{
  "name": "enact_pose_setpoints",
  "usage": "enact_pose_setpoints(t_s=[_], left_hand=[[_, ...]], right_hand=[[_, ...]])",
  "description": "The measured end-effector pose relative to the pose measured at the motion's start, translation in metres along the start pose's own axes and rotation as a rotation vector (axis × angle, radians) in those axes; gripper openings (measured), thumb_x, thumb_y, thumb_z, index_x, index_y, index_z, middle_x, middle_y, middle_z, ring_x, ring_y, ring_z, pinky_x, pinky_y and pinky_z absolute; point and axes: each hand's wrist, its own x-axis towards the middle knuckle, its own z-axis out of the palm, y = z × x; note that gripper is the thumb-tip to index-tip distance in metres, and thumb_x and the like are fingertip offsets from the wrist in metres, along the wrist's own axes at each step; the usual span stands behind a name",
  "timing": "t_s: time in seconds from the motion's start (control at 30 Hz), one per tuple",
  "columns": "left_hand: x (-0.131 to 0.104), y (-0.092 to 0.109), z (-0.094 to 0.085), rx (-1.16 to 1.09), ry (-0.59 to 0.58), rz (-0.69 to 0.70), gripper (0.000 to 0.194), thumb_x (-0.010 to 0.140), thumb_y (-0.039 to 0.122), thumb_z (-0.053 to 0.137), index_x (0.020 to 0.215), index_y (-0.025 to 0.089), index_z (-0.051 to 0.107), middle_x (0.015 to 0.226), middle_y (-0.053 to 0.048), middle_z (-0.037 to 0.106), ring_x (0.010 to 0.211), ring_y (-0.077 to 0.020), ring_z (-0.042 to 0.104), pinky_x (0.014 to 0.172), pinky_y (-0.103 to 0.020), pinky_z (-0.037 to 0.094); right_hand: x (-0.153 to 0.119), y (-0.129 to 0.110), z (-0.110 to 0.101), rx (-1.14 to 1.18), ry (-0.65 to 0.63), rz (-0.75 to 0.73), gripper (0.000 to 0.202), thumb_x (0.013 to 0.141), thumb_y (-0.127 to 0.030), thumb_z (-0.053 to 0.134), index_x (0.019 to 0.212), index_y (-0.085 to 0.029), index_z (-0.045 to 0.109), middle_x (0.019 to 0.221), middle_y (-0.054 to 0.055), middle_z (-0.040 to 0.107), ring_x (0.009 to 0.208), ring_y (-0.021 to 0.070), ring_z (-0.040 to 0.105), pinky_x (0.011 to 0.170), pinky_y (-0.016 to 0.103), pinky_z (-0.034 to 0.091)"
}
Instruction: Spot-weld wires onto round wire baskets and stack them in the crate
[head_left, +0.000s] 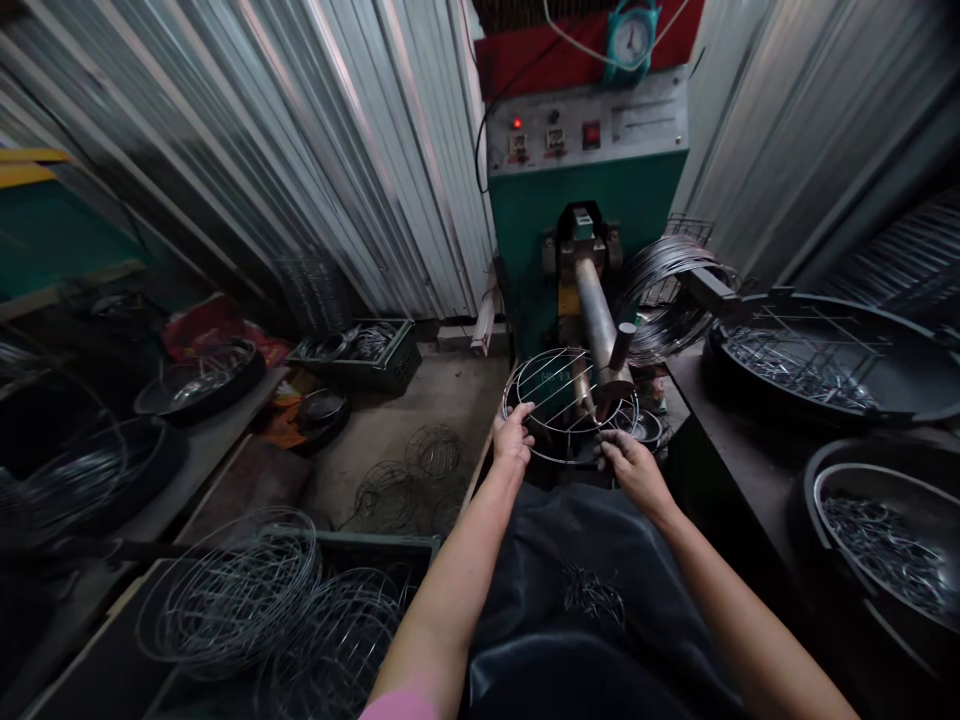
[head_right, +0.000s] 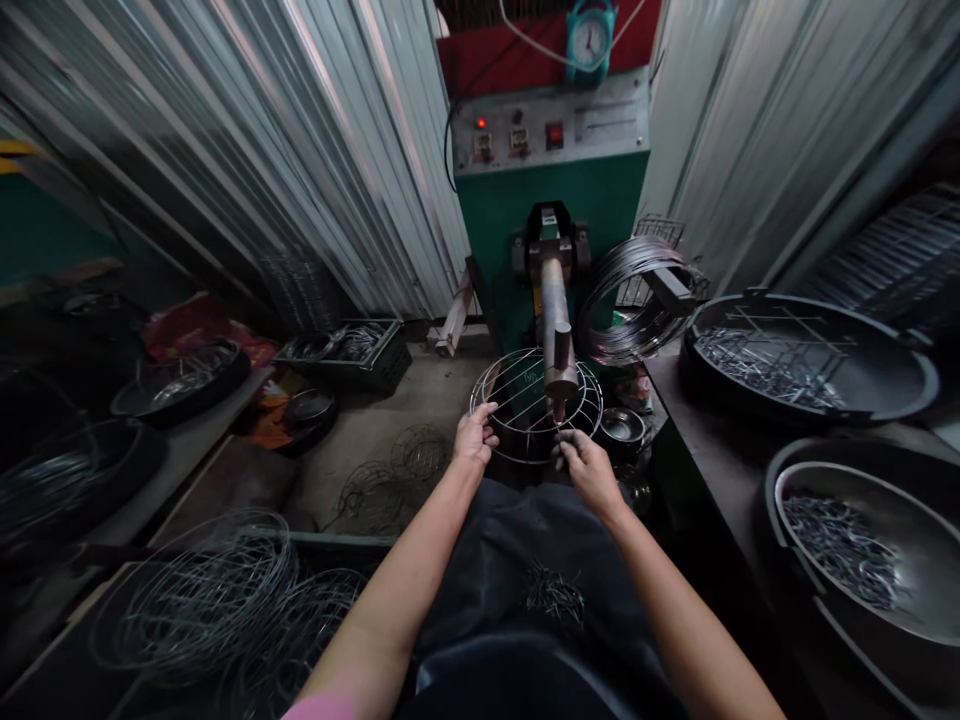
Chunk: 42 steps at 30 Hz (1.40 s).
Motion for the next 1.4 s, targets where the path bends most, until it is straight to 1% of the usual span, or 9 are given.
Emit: enact_pose_setpoints(t_s=[0.2, 0.53, 0.83, 1.0, 1.13, 1.2, 1.3, 1.37, 1.4], left_hand=[[-0.001, 0.000, 0.001, -0.011, 0.028, -0.008, 0.049, 0.045, 0.031, 0.077, 0.076, 0.020, 0.041, 0.058, 0.011, 0.034, 0.038, 0.0008, 0.022, 0.036, -0.015, 0.012], [-0.002, -0.002, -0.001, -0.040, 0.025, 0.002, 0.042, 0.047, 0.027, 0.075, 0.072, 0.019, 0.042, 0.054, 0.011, 0.029, 0.037, 0.0004, 0.021, 0.035, -0.015, 0.013], [-0.002, 0.000, 0.004, -0.021, 0.036, -0.008, 0.041, 0.046, 0.028, 0.076, 0.064, 0.019, 0.040, 0.052, 0.011, 0.028, 0.037, 0.0003, 0.020, 0.034, -0.015, 0.012], [-0.002, 0.003, 0.002, -0.003, 0.051, -0.030, 0.043, 0.047, 0.031, 0.078, 0.066, 0.018, 0.043, 0.054, 0.010, 0.030, 0.037, 0.0001, 0.021, 0.034, -0.015, 0.014], [-0.002, -0.002, -0.021, -0.017, -0.019, -0.116, 0.042, 0.060, 0.051, 0.070, 0.077, 0.018, 0.050, 0.062, 0.005, 0.042, 0.044, -0.0044, 0.040, 0.040, -0.018, 0.032], [-0.008, -0.016, -0.043, 0.014, -0.025, -0.097, 0.042, 0.067, 0.056, 0.062, 0.085, 0.019, 0.053, 0.068, 0.003, 0.047, 0.050, -0.0073, 0.047, 0.045, -0.020, 0.038], [-0.032, -0.049, -0.086, 0.211, -0.041, 0.171, 0.038, 0.068, 0.046, 0.065, 0.097, 0.023, 0.055, 0.076, 0.001, 0.052, 0.061, -0.0098, 0.052, 0.054, -0.020, 0.042], [-0.053, -0.072, -0.115, 0.429, -0.124, 0.370, 0.038, 0.066, 0.036, 0.070, 0.099, 0.024, 0.057, 0.081, -0.002, 0.056, 0.073, -0.0128, 0.055, 0.066, -0.023, 0.045], [-0.064, -0.082, -0.129, 0.552, -0.184, 0.454, 0.037, 0.066, 0.033, 0.071, 0.099, 0.024, 0.058, 0.084, -0.003, 0.057, 0.079, -0.0149, 0.056, 0.073, -0.025, 0.045]], right_hand=[[-0.001, -0.001, 0.000, 0.024, -0.006, 0.024, 0.032, 0.076, -0.046, 0.048, 0.087, -0.017, 0.055, 0.069, 0.002, 0.059, 0.051, 0.0125, 0.051, 0.048, 0.026, 0.042], [-0.003, -0.001, -0.001, 0.040, -0.005, 0.050, 0.035, 0.076, -0.049, 0.049, 0.089, -0.017, 0.054, 0.071, 0.004, 0.060, 0.052, 0.0129, 0.052, 0.044, 0.024, 0.040], [0.003, -0.002, 0.000, 0.014, 0.015, 0.017, 0.033, 0.076, -0.051, 0.048, 0.083, -0.019, 0.053, 0.068, 0.001, 0.058, 0.051, 0.0121, 0.052, 0.052, 0.026, 0.042], [-0.003, -0.005, 0.002, -0.004, 0.076, 0.012, 0.035, 0.075, -0.046, 0.049, 0.092, -0.017, 0.056, 0.071, 0.003, 0.061, 0.055, 0.0141, 0.055, 0.057, 0.029, 0.045], [-0.033, 0.003, -0.014, -0.109, 0.215, -0.027, 0.037, 0.076, -0.041, 0.053, 0.104, -0.018, 0.057, 0.083, 0.005, 0.064, 0.069, 0.0179, 0.060, 0.064, 0.031, 0.047], [-0.055, 0.017, -0.025, -0.204, 0.186, 0.004, 0.029, 0.076, -0.038, 0.054, 0.097, -0.019, 0.060, 0.081, 0.004, 0.064, 0.068, 0.0183, 0.059, 0.065, 0.031, 0.046], [-0.092, 0.048, -0.034, -0.369, -0.043, 0.112, 0.014, 0.073, -0.031, 0.056, 0.081, -0.021, 0.062, 0.075, 0.003, 0.065, 0.069, 0.0204, 0.060, 0.067, 0.032, 0.046], [-0.113, 0.070, -0.033, -0.456, -0.173, 0.157, 0.010, 0.071, -0.026, 0.056, 0.079, -0.022, 0.061, 0.080, 0.004, 0.067, 0.075, 0.0224, 0.061, 0.071, 0.033, 0.047], [-0.122, 0.080, -0.030, -0.500, -0.196, 0.161, 0.011, 0.072, -0.025, 0.055, 0.080, -0.022, 0.061, 0.083, 0.005, 0.067, 0.078, 0.0232, 0.062, 0.073, 0.034, 0.047]])
